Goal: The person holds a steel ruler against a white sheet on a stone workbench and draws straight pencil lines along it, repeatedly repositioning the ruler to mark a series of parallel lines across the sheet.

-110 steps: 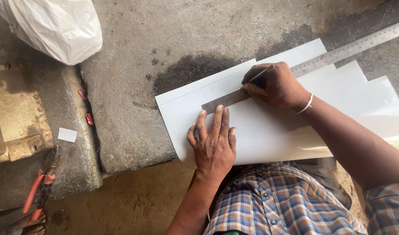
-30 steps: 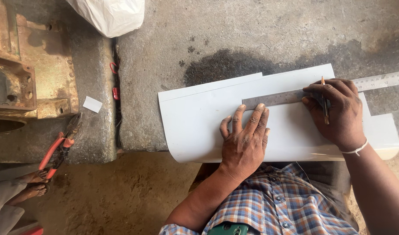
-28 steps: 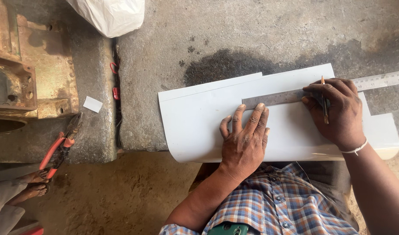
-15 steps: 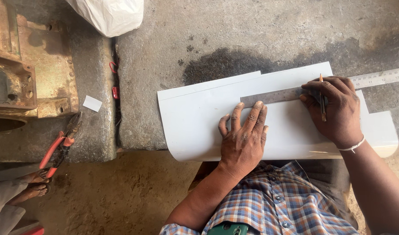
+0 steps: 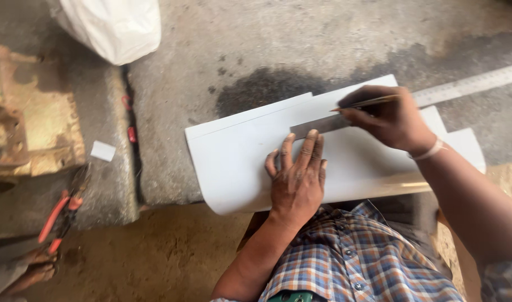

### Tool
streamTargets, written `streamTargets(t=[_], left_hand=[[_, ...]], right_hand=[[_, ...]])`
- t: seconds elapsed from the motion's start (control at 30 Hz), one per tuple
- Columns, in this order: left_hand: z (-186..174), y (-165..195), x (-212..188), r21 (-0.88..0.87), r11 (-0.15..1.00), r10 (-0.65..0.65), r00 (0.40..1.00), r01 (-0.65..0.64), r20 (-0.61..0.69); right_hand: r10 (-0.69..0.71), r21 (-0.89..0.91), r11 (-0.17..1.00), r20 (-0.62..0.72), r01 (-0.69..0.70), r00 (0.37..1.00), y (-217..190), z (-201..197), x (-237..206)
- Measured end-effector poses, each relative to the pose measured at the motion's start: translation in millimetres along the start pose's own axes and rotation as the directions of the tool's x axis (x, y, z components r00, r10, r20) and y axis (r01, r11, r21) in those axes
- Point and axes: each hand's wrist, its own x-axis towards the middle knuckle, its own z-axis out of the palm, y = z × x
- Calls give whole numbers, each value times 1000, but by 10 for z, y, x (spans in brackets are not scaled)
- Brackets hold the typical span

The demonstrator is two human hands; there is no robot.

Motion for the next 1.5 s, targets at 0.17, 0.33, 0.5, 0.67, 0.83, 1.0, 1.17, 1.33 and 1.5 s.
streamTargets(t=[0.17, 0.33, 0.5, 0.67, 0.83, 1.0, 1.17, 1.33, 1.5], left_hand=[[18, 82, 71, 23, 1000, 16, 1000, -16, -14], [31, 151, 135, 59, 998, 26, 998, -23, -55], [50, 169, 172, 74, 997, 33, 998, -28, -62], [98, 174, 189, 75, 997, 39, 998, -35, -57], [129, 164, 180, 74, 997, 39, 998, -35, -54], [134, 155, 179, 76, 997, 35, 998, -31, -53], [130, 141, 177, 77, 997, 33, 999, -30, -39], [112, 144, 161, 83, 996, 38, 998, -34, -55], [78, 156, 138, 92, 995, 36, 998, -31, -59]], right_hand=[[-91, -343, 936, -20, 78, 996, 48, -118, 66], [-69, -395, 918, -69, 37, 995, 124, -296, 68], [-75, -378, 925, -59, 47, 995, 228, -331, 79], [-112, -378, 921, -33, 92, 993, 280, -360, 96], [-100, -394, 916, -30, 81, 994, 285, -357, 98], [-115, -410, 907, -22, 96, 993, 276, -348, 113], [-147, -429, 895, -24, 122, 989, 284, -328, 115], [-141, -422, 899, -30, 116, 989, 275, -317, 103], [-132, -446, 889, -35, 103, 991, 231, -293, 77]])
